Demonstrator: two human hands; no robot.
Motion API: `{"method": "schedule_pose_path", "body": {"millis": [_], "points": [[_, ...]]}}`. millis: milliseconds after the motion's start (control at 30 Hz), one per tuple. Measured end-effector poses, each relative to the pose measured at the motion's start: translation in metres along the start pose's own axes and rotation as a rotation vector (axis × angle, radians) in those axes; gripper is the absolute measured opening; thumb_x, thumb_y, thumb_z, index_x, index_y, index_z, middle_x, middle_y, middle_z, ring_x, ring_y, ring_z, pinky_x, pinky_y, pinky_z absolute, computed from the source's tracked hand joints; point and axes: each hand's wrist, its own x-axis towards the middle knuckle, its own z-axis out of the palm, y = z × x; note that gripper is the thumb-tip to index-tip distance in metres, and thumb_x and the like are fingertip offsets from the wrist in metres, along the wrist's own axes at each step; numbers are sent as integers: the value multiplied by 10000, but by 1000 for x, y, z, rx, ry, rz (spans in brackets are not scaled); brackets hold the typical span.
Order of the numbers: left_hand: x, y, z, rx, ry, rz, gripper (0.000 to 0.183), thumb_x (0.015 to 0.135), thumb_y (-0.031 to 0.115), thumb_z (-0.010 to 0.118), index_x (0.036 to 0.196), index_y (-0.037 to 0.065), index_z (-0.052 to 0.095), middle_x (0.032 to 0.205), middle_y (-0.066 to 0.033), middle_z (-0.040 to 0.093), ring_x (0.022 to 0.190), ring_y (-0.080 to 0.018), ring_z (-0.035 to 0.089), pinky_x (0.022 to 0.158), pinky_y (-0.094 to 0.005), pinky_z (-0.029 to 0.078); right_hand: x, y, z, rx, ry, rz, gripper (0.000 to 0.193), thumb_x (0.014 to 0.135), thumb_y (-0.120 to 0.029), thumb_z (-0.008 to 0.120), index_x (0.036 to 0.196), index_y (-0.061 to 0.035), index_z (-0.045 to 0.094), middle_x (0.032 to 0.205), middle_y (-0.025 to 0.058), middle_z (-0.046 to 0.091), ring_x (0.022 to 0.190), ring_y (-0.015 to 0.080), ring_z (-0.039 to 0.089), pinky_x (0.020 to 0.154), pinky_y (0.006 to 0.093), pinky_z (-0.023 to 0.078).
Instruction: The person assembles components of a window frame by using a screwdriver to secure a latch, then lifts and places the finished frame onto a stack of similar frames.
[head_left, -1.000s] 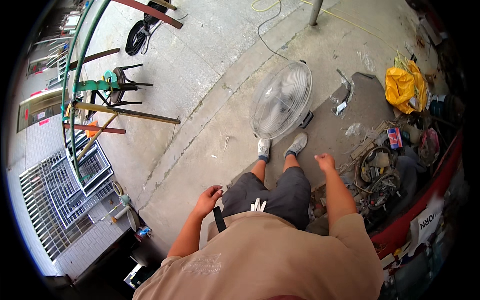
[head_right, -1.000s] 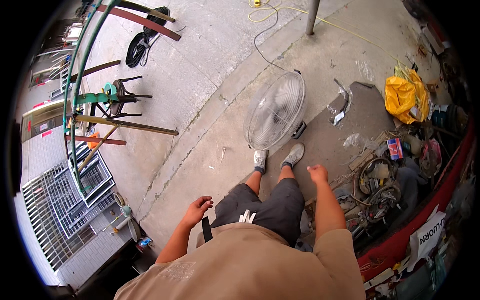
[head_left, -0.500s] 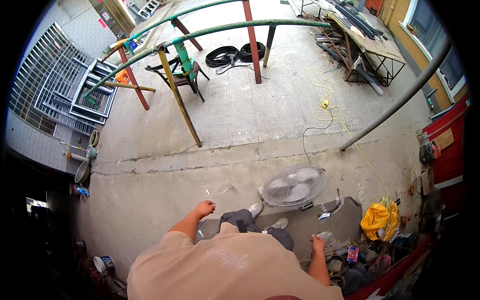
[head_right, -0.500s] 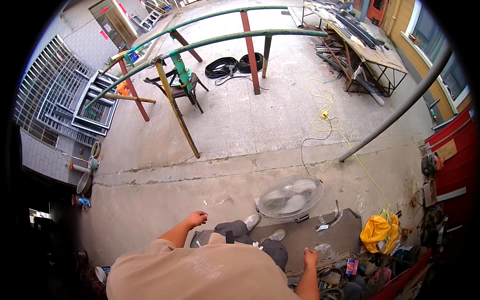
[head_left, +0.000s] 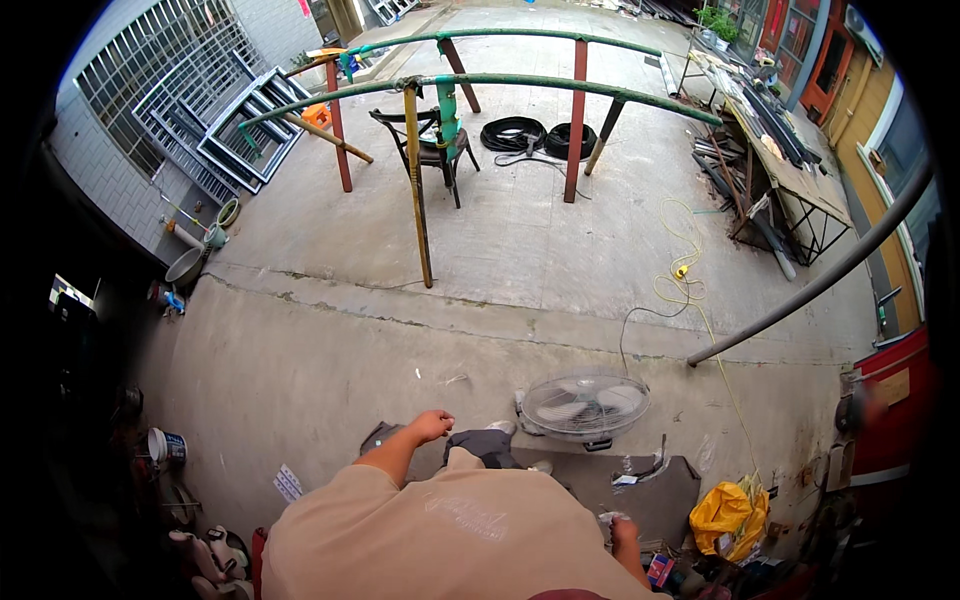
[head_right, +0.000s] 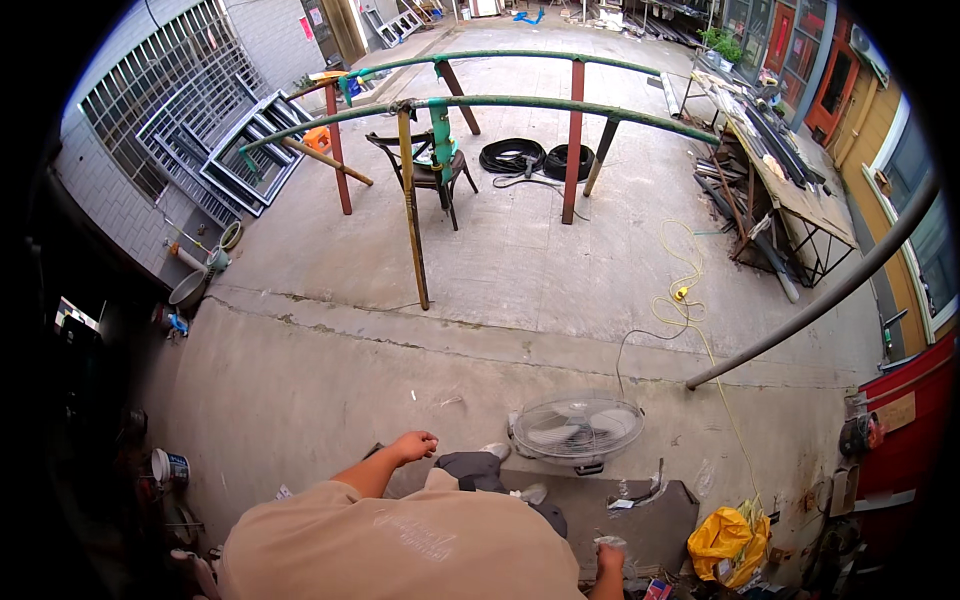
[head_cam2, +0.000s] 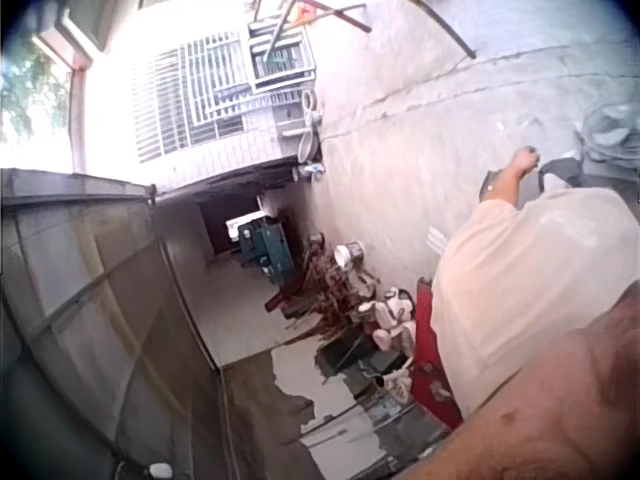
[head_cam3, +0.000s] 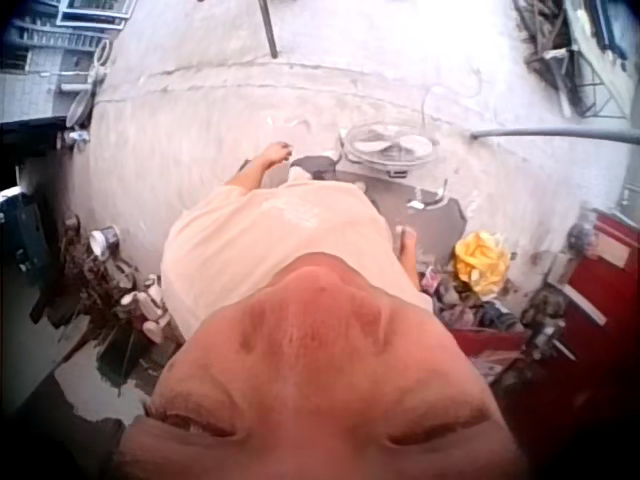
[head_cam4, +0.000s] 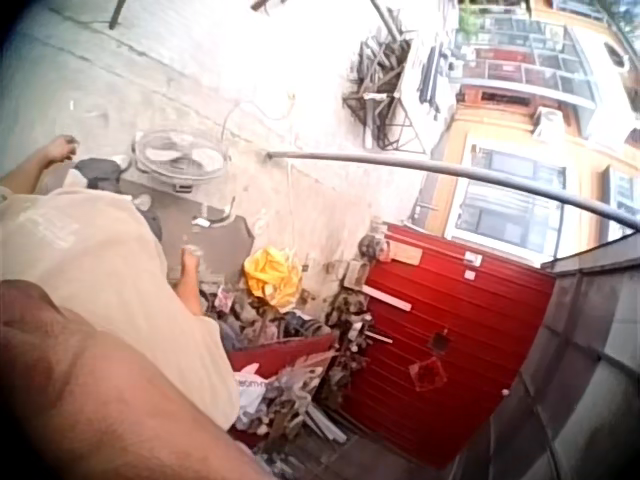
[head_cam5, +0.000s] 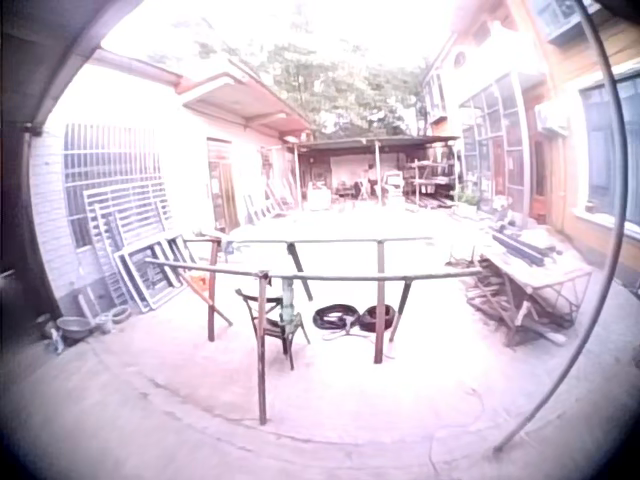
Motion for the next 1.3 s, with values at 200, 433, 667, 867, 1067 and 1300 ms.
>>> {"method": "schedule_pose_path", "body": {"millis": [200,433,667,867,1067,1300], "points": [[-52,-50,12,10,100,-63,325,1018,243,619,1207,-10,696,1023,-110,741,834,-199,702,755,-353,563,-1,-8,-17,-75,-45,204,258,951,-281,694,963,-23,704,789,95,676,689,214,622,621,392,479],[-64,-124,5,-5,103,-309,276,1027,282,603,1074,36,719,918,-65,711,753,-180,665,555,-333,460,19,-95,7,-35,5,-117,313,940,-257,724,1006,50,730,879,123,729,774,210,646,711,403,512],[-15,-77,-2,-59,106,-119,303,981,287,622,1117,36,725,905,-51,713,729,-162,658,573,-324,493,-13,-133,16,-65,61,-312,322,921,-265,749,989,49,734,887,102,731,811,197,647,741,378,517],[-2,37,-31,-147,73,200,394,1002,264,611,1282,-10,655,1076,-112,730,904,-192,694,818,-348,547,-37,-74,1,-297,-27,-255,320,953,-300,681,922,16,726,804,102,698,741,213,634,672,401,496],[34,-49,-32,-135,-6,-184,308,1027,268,581,1231,54,666,971,-66,687,803,-194,660,643,-333,505,-70,-12,-21,-120,222,-192,358,963,-337,658,873,0,742,797,115,708,744,267,657,696,433,500],[72,-44,-43,185,-225,-394,394,1049,276,530,1378,60,552,1242,-160,700,1025,-313,711,831,-420,567,-169,-21,-19,-165,503,-16,480,880,-467,728,1010,-7,765,1001,207,755,969,377,723,848,485,548]]}}
